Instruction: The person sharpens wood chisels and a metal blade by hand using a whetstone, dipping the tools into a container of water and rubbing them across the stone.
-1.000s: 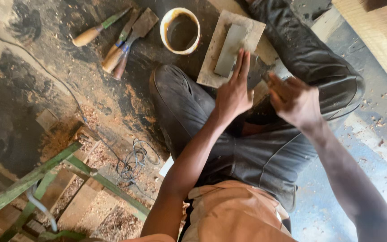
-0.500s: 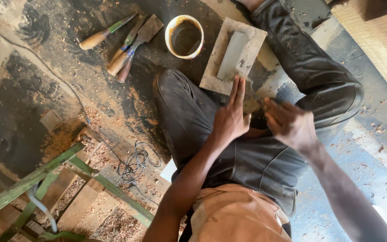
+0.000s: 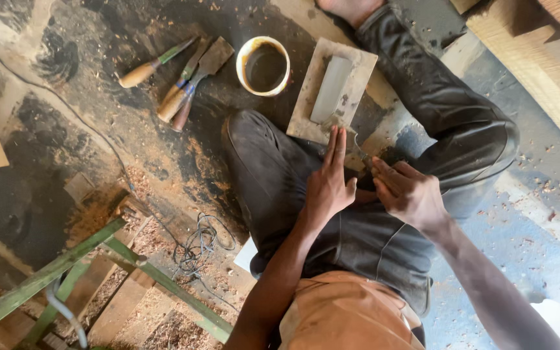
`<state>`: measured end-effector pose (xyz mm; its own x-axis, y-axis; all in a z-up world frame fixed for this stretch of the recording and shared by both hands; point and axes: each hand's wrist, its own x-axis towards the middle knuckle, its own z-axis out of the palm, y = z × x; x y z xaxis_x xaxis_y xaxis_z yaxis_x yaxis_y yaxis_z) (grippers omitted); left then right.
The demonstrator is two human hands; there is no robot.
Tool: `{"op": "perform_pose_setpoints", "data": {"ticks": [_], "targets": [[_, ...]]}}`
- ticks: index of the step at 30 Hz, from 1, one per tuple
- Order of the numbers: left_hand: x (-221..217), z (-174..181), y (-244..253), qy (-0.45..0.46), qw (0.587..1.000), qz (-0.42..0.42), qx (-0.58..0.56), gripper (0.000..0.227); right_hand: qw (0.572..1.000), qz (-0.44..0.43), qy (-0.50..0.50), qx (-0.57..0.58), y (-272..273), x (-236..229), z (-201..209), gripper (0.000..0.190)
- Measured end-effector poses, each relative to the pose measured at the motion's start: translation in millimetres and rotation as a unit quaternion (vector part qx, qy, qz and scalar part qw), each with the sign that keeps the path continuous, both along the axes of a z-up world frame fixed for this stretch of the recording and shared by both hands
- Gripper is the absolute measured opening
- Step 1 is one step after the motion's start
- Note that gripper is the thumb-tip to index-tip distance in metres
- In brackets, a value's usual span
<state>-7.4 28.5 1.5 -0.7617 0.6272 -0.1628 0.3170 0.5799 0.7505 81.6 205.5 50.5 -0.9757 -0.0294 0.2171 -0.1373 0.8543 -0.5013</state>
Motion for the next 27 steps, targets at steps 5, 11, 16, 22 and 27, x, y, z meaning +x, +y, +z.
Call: {"op": "perform_pose_setpoints", "data": {"ticks": [5,11,16,22,27], "targets": [[-33.9,-34.1,34.7,0.082,0.997,-0.009,0.003,0.121,0.997,-0.045,-0.062,0.032,31.3,-33.3,-10.4,0.023],[-72.8,-35.3,53.1,0.068,0.997,-0.026,-0.028,0.12,0.998,-0.066,-0.015,-0.006,45.6,-61.1,-7.5,0.033],[-5.4,-3.3,5.7,-0.006,0.999,-0.011,-0.036,0.116,1.0,0.026,-0.007,0.016,14.1,-7.5,-3.0,0.026],[-22.3,-12.2,22.5,-0.017,0.996,-0.03,-0.087,0.114,0.999,0.009,-0.031,0.036,28.0,-21.7,-13.5,0.028],[-79.4,-28.4,60.0,0.088,0.995,-0.036,-0.022,0.118,0.999,-0.039,-0.015,0.027,49.8,-60.7,-9.9,0.026]]}}
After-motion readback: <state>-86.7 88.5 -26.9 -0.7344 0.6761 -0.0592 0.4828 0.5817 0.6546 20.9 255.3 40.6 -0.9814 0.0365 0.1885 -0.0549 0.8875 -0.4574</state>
